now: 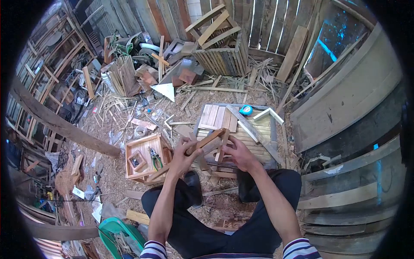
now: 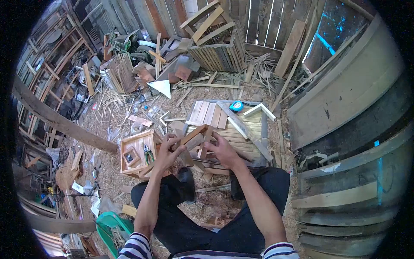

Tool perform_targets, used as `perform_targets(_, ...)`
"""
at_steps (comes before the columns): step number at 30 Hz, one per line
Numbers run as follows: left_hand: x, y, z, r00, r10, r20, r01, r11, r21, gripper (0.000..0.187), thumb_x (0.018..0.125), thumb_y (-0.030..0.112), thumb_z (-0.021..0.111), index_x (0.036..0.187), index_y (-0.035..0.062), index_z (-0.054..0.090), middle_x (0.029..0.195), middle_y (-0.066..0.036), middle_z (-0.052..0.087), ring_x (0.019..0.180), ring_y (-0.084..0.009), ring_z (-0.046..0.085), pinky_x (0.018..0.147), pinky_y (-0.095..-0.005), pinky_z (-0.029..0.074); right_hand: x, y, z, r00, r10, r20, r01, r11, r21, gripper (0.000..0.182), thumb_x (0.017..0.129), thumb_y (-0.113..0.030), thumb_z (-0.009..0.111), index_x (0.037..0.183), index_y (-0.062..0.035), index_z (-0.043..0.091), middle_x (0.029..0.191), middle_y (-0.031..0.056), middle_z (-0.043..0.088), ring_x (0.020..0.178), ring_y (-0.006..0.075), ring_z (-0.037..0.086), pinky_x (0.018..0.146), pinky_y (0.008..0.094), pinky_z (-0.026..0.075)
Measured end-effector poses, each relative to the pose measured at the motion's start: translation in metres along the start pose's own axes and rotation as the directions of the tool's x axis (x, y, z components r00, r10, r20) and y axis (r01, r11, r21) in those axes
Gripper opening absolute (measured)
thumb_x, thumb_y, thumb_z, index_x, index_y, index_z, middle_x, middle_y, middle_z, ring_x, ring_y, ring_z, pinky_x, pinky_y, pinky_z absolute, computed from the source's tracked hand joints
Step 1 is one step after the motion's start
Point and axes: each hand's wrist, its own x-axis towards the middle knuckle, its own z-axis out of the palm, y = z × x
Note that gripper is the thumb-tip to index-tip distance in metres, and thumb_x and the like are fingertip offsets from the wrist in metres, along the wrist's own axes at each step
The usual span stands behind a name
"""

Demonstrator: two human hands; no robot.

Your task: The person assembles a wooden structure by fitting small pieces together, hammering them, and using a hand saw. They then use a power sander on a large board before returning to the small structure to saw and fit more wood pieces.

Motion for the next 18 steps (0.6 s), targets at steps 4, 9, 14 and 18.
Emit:
perform_targets(4, -0.001, 0.005, 0.001, 0.998, 0.015, -0.059, -0.010, 0.998, 0.068, 0.038, 0.077, 0.024, 0.077, 0.108, 0.0048, 0.066, 0.109, -0.008, 0.046, 0.105, -0.0232, 0.049, 0.090, -0.0317, 0.040, 0.004, 0.012, 0.002, 0.986, -0.159, -0.053, 0.150, 0.978, -0.141, 0.058, 0.090, -0.021, 0.064, 0.136, -0.0001, 0.036, 0.114, 0.0109, 0.058, 0.094, 0.0191, 0.062, 0.075, 0.0342, 0.058)
perform_targets(9, 0.001, 0.003, 0.011, 0.973, 0.177, -0.147, -0.163, 0.981, 0.101, 0.042, 0.071, 0.025, 0.081, 0.107, 0.0063, 0.069, 0.103, -0.008, 0.046, 0.098, -0.0236, 0.049, 0.087, -0.0336, 0.041, 0.001, 0.013, 0.017, 0.871, -0.472, -0.138, 0.280, 0.706, -0.650, 0.059, 0.084, -0.033, 0.072, 0.125, 0.0016, 0.047, 0.106, 0.0104, 0.061, 0.094, 0.0153, 0.061, 0.072, 0.0282, 0.054)
perform_targets(14, -0.003, 0.009, 0.013, 0.956, 0.200, -0.216, -0.199, 0.980, 0.025, 0.041, 0.070, 0.021, 0.081, 0.107, 0.0073, 0.069, 0.103, -0.008, 0.045, 0.101, -0.0227, 0.047, 0.089, -0.0332, 0.039, -0.015, -0.005, 0.047, 0.802, -0.565, -0.197, 0.317, 0.680, -0.661, 0.058, 0.080, -0.036, 0.076, 0.117, 0.0025, 0.052, 0.095, 0.0106, 0.064, 0.082, 0.0140, 0.062, 0.067, 0.0274, 0.052)
perform_targets(18, -0.008, 0.002, 0.011, 0.950, 0.217, -0.224, -0.225, 0.974, -0.014, 0.039, 0.071, 0.019, 0.079, 0.106, 0.0071, 0.069, 0.105, -0.008, 0.045, 0.101, -0.0238, 0.047, 0.090, -0.0344, 0.039, -0.017, -0.013, 0.061, 0.761, -0.617, -0.200, 0.324, 0.628, -0.707, 0.054, 0.078, -0.032, 0.077, 0.111, 0.0041, 0.053, 0.087, 0.0130, 0.064, 0.075, 0.0153, 0.063, 0.065, 0.0306, 0.051)
